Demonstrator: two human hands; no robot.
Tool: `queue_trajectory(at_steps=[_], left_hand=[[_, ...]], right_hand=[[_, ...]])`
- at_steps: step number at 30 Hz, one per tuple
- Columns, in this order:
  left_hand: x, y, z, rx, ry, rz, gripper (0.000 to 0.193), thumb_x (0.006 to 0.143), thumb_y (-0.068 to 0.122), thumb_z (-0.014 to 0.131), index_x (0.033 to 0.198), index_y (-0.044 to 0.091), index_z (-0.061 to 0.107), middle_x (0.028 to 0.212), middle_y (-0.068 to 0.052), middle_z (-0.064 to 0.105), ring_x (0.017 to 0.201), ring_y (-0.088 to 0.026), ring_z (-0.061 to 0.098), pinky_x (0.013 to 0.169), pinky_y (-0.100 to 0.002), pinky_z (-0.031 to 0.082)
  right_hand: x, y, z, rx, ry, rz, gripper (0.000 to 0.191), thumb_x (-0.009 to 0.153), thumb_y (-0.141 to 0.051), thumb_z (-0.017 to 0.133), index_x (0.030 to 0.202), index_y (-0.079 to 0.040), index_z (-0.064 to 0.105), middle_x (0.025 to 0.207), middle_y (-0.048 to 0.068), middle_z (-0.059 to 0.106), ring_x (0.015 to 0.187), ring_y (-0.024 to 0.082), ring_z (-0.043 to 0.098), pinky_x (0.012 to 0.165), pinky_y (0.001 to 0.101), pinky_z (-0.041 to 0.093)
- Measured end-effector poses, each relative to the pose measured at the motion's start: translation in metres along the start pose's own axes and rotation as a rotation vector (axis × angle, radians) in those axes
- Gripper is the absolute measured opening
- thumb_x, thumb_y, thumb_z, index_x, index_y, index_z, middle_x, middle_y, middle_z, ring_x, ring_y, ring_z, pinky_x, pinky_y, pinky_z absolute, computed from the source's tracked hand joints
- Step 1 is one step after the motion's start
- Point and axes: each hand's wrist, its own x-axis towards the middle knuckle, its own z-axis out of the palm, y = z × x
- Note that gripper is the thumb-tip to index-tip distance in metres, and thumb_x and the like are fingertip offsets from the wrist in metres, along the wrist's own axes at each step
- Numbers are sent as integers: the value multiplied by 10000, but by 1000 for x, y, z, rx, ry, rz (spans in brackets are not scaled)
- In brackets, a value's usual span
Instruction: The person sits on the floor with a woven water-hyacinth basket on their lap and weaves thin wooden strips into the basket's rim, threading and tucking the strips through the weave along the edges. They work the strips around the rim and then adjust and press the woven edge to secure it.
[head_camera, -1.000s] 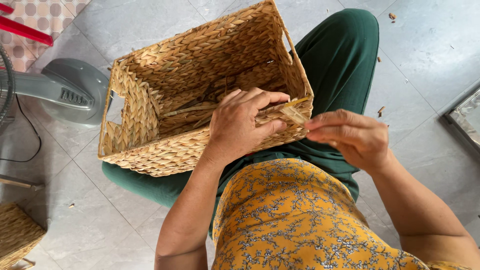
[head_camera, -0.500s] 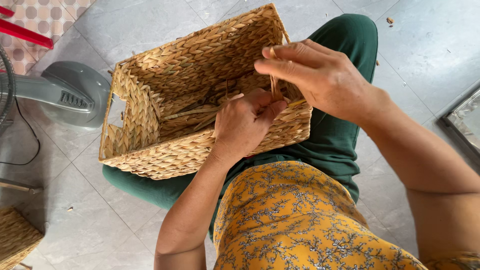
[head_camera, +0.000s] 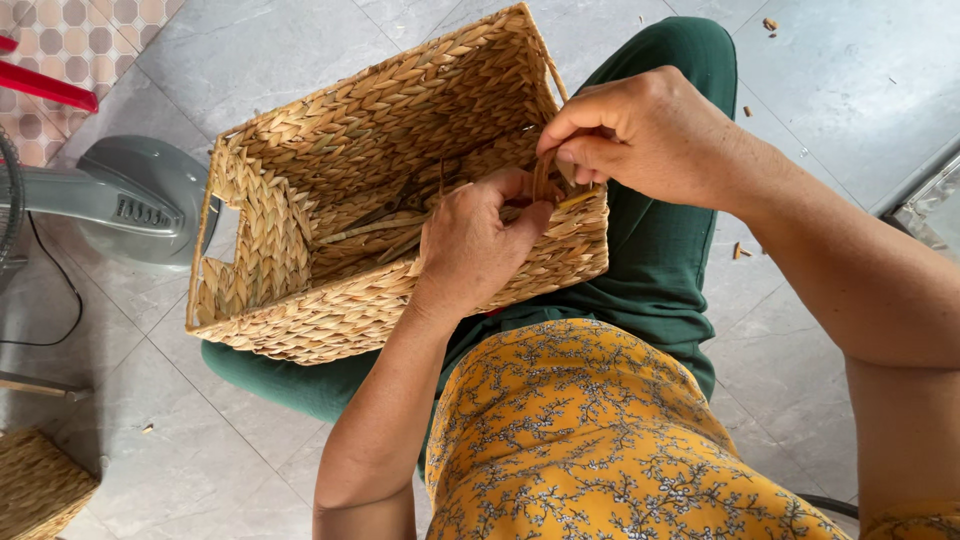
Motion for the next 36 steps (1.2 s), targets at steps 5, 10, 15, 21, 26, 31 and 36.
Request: queue_trajectory(at_steps=[5,10,15,21,26,31,36], left_hand=[[-2,-3,7,70,57,58,256,822,395,756,987,199,763,899,-20,778,881,-239,751,927,-448,516],[-4,-13,24,230,186,260,329,844,417,776,992,138,682,940,-20,749,956,-257,710,1150,-564,324],[-2,-24,31,293,188,282,360,857,416,770,1058,135,667,949,-31,738,976,-252,704,1137,-583,306],[-3,-28,27,180,147,282,352,866,419,786,1034,138,656,923,14,761,926,-204,743,1175,-548,355],[-7,-31,9,-19,41,208,273,879,377,761,1056,170,733,914,-22,755,848,-227,748,748,-386,568],[-2,-25,7,-95,11,145,210,983,318,627,1051,155,741,853,-47,763,755,-229,762,661,-371,557],[5,-24,7,-16,-40,46,253,1009,349,574,998,151,731,762,-67,738,717,-255,728,654,-389,533]], right_hand=[[-2,1,7,-127,34,-85,160,889,-88,725,1044,-94,764,901,46,778,764,165,751,683,324,570],[-3,2,10,-139,57,-28,138,873,-118,751,1005,-80,736,855,56,764,756,168,741,673,325,558],[-6,2,15,-160,81,5,115,871,-128,753,979,-93,737,880,33,773,778,160,748,669,317,562],[-13,3,15,-170,27,48,103,862,-162,768,962,-136,763,845,3,767,753,163,747,655,323,552],[-20,4,16,-240,60,-152,87,865,-153,780,941,-111,770,876,27,735,882,246,683,731,375,531],[-39,-1,14,-213,157,-322,156,940,-70,727,1096,-71,733,1069,73,693,1027,279,655,863,392,540],[-56,-2,22,-353,233,-484,271,900,-72,781,1160,-97,706,1173,87,622,1035,291,623,866,405,523]])
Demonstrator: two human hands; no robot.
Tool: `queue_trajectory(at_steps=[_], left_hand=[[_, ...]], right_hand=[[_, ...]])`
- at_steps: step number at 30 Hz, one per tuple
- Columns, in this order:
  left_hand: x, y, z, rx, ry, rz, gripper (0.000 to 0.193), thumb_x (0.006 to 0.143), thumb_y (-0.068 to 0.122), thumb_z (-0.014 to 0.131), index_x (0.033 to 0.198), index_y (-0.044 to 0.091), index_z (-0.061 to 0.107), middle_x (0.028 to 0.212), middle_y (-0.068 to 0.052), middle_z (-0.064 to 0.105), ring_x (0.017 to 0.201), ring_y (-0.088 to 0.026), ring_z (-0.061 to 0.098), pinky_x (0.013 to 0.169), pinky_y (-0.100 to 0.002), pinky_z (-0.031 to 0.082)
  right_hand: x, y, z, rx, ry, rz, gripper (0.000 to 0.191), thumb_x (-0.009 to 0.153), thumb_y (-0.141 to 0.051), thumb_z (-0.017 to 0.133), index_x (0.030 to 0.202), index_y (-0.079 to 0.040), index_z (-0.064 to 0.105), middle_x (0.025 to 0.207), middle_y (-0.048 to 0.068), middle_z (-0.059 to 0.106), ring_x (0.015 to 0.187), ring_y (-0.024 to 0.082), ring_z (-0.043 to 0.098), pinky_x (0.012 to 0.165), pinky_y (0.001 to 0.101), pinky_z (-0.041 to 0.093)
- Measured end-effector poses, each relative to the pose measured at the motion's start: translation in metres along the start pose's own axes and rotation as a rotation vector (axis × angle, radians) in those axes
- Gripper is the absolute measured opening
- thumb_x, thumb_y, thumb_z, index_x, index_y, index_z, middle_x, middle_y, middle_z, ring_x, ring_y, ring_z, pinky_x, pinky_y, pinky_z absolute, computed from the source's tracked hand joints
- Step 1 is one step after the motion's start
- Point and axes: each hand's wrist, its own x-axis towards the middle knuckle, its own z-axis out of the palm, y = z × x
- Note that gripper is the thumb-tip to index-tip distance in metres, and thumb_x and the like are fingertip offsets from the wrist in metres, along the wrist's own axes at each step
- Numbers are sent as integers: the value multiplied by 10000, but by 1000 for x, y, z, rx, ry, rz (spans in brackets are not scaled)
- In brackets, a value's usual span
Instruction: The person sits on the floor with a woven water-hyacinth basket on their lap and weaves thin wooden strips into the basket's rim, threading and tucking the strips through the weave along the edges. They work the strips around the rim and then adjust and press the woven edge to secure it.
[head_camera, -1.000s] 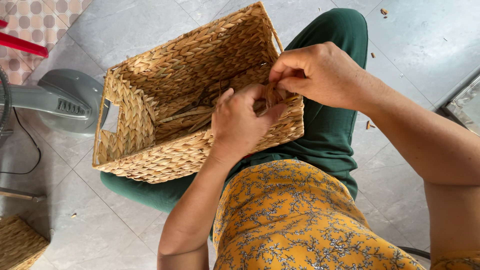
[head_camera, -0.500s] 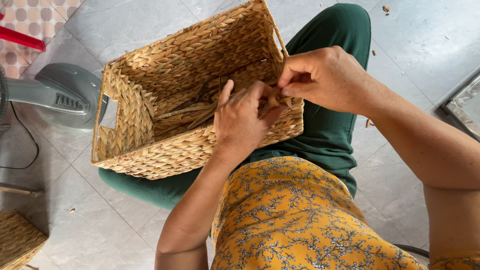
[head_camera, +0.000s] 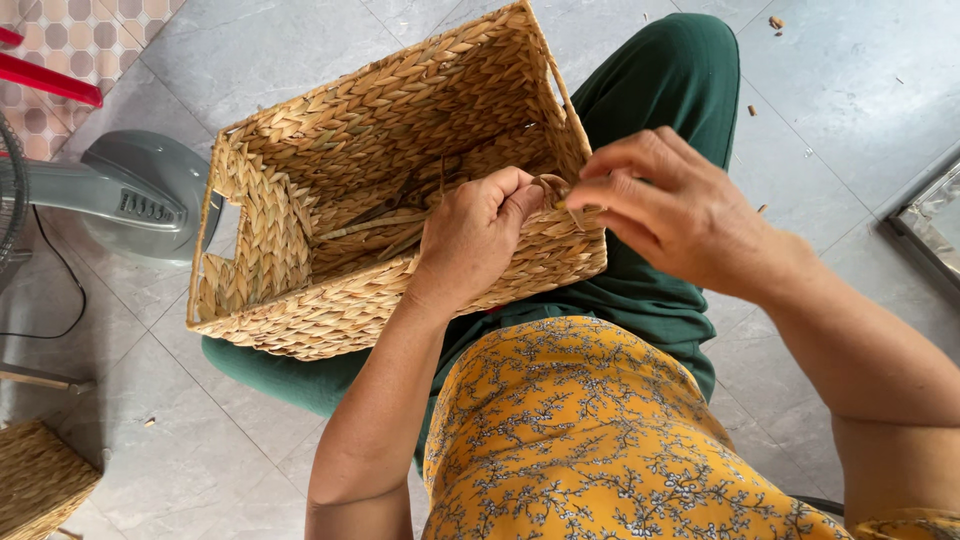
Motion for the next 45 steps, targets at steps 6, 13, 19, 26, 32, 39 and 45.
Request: queue_trajectory(at_steps=[6,13,19,26,32,39,45], left_hand=[[-1,-1,0,-75,30,29,264,1011,344,581,954,128,721,711,-49,706,657,-207,717,643,-365,541],[-4,9,5,24,76,-82,262,941,404,671,887,153,726,720,9,742,586,-160,688,600,-360,527],[-13,-4,0,-56,25,198,173,962,283,695,1059,141,679,981,27,774,837,-136,780,758,-317,584],[-20,-5,10,8,249,417,162,953,161,760,1106,158,706,1109,1,751,1010,-196,750,821,-325,605],[-24,-4,7,24,233,424,146,958,139,738,1102,153,717,1096,0,749,995,-217,747,834,-332,586],[-9,16,16,224,352,430,142,922,153,810,910,103,678,916,-4,718,872,-261,697,944,-426,547],[-15,34,17,-19,348,341,108,936,49,787,979,50,688,948,-38,708,860,-178,694,804,-321,552]], right_hand=[[-10,9,31,38,224,-51,186,891,-64,845,1028,-99,724,1090,63,668,912,251,609,790,373,503],[-32,14,36,280,301,107,129,933,29,790,977,-17,679,1112,95,708,987,207,698,805,307,585],[-44,0,28,225,331,104,141,911,9,797,942,-35,666,1059,85,718,969,220,701,812,326,570],[-24,-17,21,92,279,-125,114,908,-83,804,957,-59,705,1027,47,727,934,219,701,768,357,497],[10,-1,20,72,323,-108,100,959,-32,771,944,-87,689,1035,16,731,904,183,692,791,364,480],[47,21,52,545,486,297,78,1020,-62,743,1043,-40,672,1009,57,680,916,197,697,809,308,559],[16,0,30,535,465,324,283,978,-177,740,1177,-10,627,1145,121,611,1149,268,604,1002,359,512]])
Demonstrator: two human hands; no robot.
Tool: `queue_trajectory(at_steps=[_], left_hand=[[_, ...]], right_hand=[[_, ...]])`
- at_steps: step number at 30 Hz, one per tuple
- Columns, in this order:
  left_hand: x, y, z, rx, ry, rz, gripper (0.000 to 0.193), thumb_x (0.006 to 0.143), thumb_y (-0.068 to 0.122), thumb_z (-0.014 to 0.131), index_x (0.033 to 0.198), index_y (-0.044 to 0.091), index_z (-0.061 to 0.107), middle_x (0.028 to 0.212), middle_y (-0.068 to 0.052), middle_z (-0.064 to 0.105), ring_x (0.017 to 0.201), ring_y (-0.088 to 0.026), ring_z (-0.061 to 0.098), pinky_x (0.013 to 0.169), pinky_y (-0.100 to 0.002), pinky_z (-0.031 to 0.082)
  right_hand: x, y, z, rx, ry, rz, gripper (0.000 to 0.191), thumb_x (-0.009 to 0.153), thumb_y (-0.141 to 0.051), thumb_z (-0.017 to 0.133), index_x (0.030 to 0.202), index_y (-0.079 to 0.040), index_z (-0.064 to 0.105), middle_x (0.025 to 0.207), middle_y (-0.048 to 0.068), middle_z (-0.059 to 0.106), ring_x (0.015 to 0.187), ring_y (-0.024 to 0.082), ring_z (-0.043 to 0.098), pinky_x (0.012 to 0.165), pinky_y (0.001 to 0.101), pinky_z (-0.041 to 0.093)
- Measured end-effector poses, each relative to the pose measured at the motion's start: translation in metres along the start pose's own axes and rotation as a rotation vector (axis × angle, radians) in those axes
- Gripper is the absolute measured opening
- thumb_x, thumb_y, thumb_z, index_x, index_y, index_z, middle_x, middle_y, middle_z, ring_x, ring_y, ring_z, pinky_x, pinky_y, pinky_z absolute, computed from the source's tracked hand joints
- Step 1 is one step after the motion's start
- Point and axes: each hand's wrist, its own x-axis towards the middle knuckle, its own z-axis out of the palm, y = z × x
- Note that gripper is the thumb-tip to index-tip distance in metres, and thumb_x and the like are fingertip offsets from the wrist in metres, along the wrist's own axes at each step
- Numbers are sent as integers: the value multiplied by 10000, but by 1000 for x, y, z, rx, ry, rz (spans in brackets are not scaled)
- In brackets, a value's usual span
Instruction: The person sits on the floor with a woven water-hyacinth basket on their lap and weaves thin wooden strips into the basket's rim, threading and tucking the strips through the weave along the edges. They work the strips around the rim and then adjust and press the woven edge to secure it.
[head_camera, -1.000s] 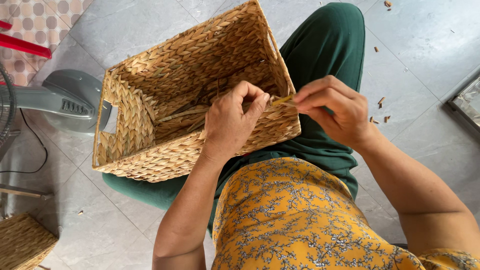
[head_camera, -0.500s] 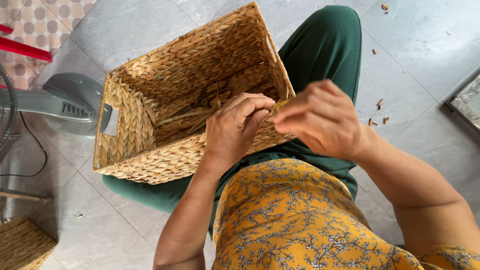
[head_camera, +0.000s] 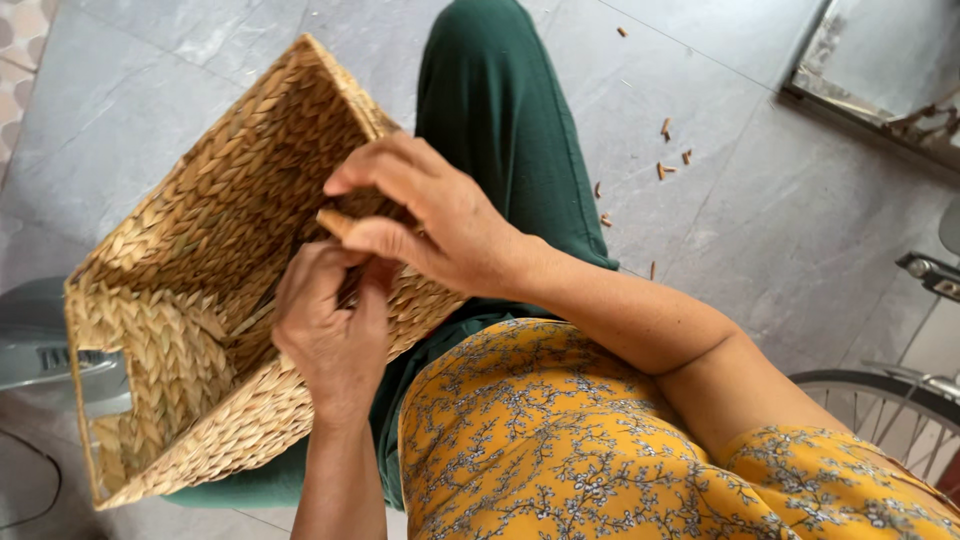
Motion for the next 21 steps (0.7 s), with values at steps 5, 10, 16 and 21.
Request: queue_trajectory(at_steps=[5,10,16,21], left_hand=[[-2,7,-12,-80,-30,-33,80,1004,31,744,1045,28,676,1006,-45,696,945,-150,695,870,-285,556],[-8,-13,-20,-241,-45,-134,86,1059,37,688,1134,37,647,1053,-54,730,959,-155,664,898,-276,556],[-10,-41,-37,239,-132,149,191,989,199,730,1131,82,678,1080,-70,763,1008,-237,734,1059,-469,501],[-23,-56,-48,371,-109,137,290,983,215,715,1227,59,688,1064,-111,749,1001,-271,731,1013,-471,535]], right_hand=[[-12,1,-8,-60,-107,-96,263,956,-244,802,1060,-50,658,1148,61,673,1352,325,557,1161,430,452],[-17,20,12,-23,-100,-98,222,957,-179,799,1001,-28,643,1085,65,664,1312,322,574,1166,454,448],[-18,34,33,-72,-19,-11,143,983,-87,740,943,-28,615,1025,85,644,1257,314,566,1119,418,429],[-19,46,38,-92,14,35,94,966,-33,713,906,-20,641,976,75,624,1213,292,575,1116,409,414]])
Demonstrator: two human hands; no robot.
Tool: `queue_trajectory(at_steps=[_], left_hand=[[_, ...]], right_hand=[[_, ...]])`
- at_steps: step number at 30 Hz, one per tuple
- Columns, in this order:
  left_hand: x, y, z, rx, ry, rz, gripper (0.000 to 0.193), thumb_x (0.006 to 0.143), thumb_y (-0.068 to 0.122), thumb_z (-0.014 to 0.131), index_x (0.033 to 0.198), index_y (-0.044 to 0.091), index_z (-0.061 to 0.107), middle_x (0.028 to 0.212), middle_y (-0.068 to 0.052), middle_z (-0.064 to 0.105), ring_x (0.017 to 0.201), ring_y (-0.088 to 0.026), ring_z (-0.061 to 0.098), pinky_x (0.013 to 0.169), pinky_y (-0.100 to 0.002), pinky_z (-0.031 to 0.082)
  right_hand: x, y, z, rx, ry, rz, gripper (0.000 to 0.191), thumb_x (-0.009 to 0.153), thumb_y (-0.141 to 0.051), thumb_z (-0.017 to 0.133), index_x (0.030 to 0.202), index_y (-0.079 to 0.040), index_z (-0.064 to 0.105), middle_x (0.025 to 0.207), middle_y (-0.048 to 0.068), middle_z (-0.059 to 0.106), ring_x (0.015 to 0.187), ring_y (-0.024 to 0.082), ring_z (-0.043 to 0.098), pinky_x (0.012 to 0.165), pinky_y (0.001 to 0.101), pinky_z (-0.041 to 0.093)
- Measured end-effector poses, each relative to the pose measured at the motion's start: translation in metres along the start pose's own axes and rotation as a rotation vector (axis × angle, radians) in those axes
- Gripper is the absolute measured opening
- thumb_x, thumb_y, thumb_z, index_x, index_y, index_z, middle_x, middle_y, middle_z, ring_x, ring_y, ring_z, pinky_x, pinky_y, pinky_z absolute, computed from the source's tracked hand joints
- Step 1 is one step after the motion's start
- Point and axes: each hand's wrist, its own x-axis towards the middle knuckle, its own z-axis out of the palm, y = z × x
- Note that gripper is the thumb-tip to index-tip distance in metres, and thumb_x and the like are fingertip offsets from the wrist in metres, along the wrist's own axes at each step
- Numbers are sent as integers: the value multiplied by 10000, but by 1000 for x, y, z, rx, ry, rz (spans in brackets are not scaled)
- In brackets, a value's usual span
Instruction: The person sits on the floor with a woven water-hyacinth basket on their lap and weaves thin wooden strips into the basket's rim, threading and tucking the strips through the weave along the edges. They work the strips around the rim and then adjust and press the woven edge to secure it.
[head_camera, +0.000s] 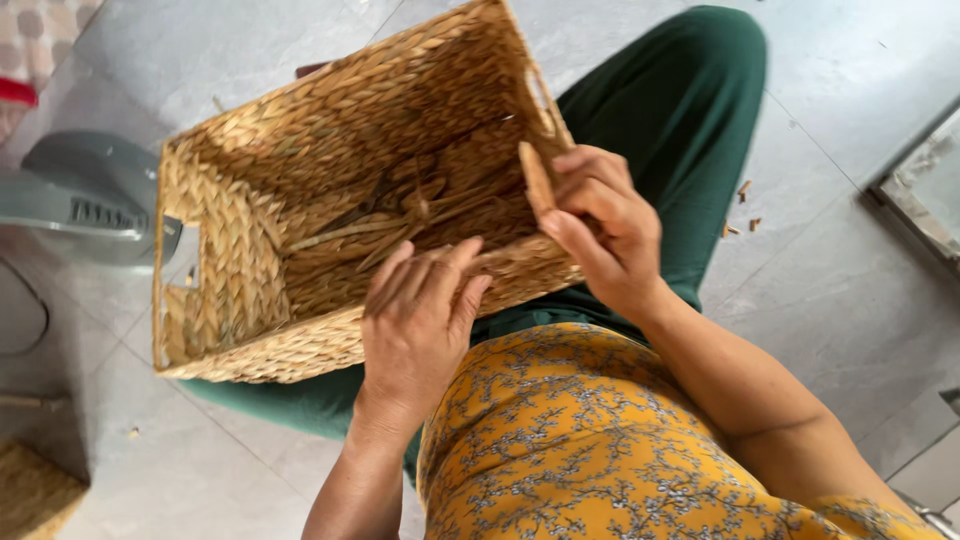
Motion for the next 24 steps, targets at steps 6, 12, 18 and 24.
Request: queue_trajectory(at_steps=[6,12,18,24], left_hand=[[-12,2,-14,-132,5,-35,260,991,119,706,1233,29,672,1093,-112,756,1027,-253,735,960,-422,584],[-16,-1,-54,-247,-86,15,374,933,23,632,1304,-26,643,1222,-166,731,1145,-303,725,1028,-432,570],[-27,-12,-48,-198,-38,59,343,993,68,642,1320,-35,632,1238,-166,721,1152,-297,720,1048,-429,564],[-42,-30,-33,29,-97,21,477,883,203,697,1306,-10,642,1138,-117,723,1045,-251,720,1031,-463,535]], right_hand=[[-11,3,3,17,33,-71,153,949,-115,665,852,-5,623,919,82,668,1129,272,559,1066,381,413],[-9,-10,8,-5,78,-123,268,959,-209,677,779,-26,602,856,92,679,1087,262,536,1051,385,433],[-19,-6,21,35,130,-61,265,960,-202,691,787,-27,594,885,75,679,1093,226,521,1061,357,414],[-34,5,24,76,133,-51,263,967,-204,691,794,-25,605,893,71,683,1119,194,532,1042,342,414]])
